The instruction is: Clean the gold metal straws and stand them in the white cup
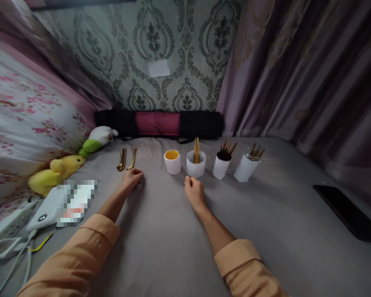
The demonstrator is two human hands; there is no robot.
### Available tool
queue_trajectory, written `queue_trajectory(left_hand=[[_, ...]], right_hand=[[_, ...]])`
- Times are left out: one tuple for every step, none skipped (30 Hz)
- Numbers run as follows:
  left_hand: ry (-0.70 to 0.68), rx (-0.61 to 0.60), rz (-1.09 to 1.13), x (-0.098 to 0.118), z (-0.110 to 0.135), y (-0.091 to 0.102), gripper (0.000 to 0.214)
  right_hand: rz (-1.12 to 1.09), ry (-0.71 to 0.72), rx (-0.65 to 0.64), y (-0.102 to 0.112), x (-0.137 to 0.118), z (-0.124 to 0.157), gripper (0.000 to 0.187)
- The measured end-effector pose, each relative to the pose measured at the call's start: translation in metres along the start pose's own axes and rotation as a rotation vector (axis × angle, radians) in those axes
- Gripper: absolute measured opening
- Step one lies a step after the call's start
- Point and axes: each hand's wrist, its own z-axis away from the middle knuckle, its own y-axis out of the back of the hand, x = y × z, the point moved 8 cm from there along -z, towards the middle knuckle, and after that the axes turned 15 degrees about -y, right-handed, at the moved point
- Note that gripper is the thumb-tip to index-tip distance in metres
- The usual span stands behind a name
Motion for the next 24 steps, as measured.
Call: queue_trajectory(left_hand=[[-0.005,0.003,-0.022,-0.001,-0.001,0.001,0.020],[-0.010,0.007,-0.043,-0.002,-0.002,0.003,0.020],[-0.015,0.011,-0.065,-0.003,-0.004,0.005,0.019],[-0.020,0.013,-0.085,-0.004,-0.005,0.007,0.019],[-0.025,0.015,-0.105,-0.004,-0.006,0.008,0.018],[-0.030,0.018,-0.125,-0.005,-0.007,0.010,0.017],[-0.035,0.022,-0.143,-0.005,-0.008,0.012,0.017],[-0.037,0.027,-0.160,-0.006,-0.008,0.014,0.017],[-0.037,0.033,-0.176,-0.006,-0.009,0.016,0.016],[-0.035,0.037,-0.190,-0.007,-0.009,0.018,0.017],[-0.031,0.041,-0.203,-0.007,-0.010,0.020,0.017],[-0.026,0.043,-0.214,-0.008,-0.010,0.022,0.017],[-0.021,0.046,-0.226,-0.008,-0.010,0.024,0.018],[-0.017,0.050,-0.237,-0.009,-0.011,0.027,0.019],[-0.013,0.056,-0.249,-0.010,-0.011,0.029,0.020],[-0.010,0.062,-0.262,-0.010,-0.012,0.032,0.021],[-0.008,0.069,-0.276,-0.011,-0.013,0.035,0.021],[-0.006,0.075,-0.291,-0.012,-0.014,0.038,0.022],[-0.005,0.080,-0.306,-0.012,-0.015,0.041,0.022],[-0.005,0.083,-0.319,-0.013,-0.017,0.043,0.022],[-0.006,0.086,-0.332,-0.014,-0.018,0.045,0.022],[-0.006,0.087,-0.344,-0.015,-0.020,0.047,0.023],[-0.007,0.088,-0.356,-0.015,-0.022,0.048,0.023],[-0.008,0.088,-0.367,-0.016,-0.024,0.049,0.024]], right_hand=[[0.001,0.001,-0.004,0.000,0.000,0.000,0.042],[0.003,0.000,-0.006,0.000,-0.001,0.000,0.042],[0.006,-0.003,-0.006,0.000,-0.001,0.000,0.042],[0.010,-0.007,-0.003,0.000,0.000,0.000,0.041],[0.013,-0.010,-0.001,0.000,0.000,0.000,0.041],[0.014,-0.011,-0.002,0.000,0.000,0.000,0.041],[0.014,-0.010,-0.005,-0.001,0.000,0.000,0.041],[0.011,-0.008,-0.006,-0.001,0.000,-0.001,0.041],[0.008,-0.006,-0.008,-0.001,0.000,-0.001,0.042],[0.007,-0.007,-0.009,-0.001,-0.001,-0.001,0.042],[0.008,-0.010,-0.007,-0.001,0.000,-0.001,0.042],[0.011,-0.014,-0.004,-0.001,0.000,-0.002,0.042],[0.014,-0.017,-0.003,0.000,0.000,-0.002,0.042],[0.015,-0.018,-0.004,0.000,-0.001,-0.002,0.042],[0.016,-0.016,-0.007,0.000,-0.001,-0.002,0.042],[0.015,-0.015,-0.008,0.000,-0.001,-0.002,0.042],[0.013,-0.013,-0.010,0.000,-0.002,-0.001,0.042],[0.011,-0.013,-0.011,0.000,-0.002,-0.001,0.041],[0.011,-0.013,-0.011,0.000,-0.002,-0.001,0.041],[0.013,-0.014,-0.011,0.000,-0.002,-0.001,0.041],[0.014,-0.013,-0.010,0.000,-0.002,-0.001,0.041],[0.015,-0.010,-0.011,0.000,-0.002,-0.001,0.041],[0.016,-0.008,-0.010,0.000,-0.002,-0.001,0.041],[0.017,-0.006,-0.009,0.000,-0.002,-0.001,0.041]])
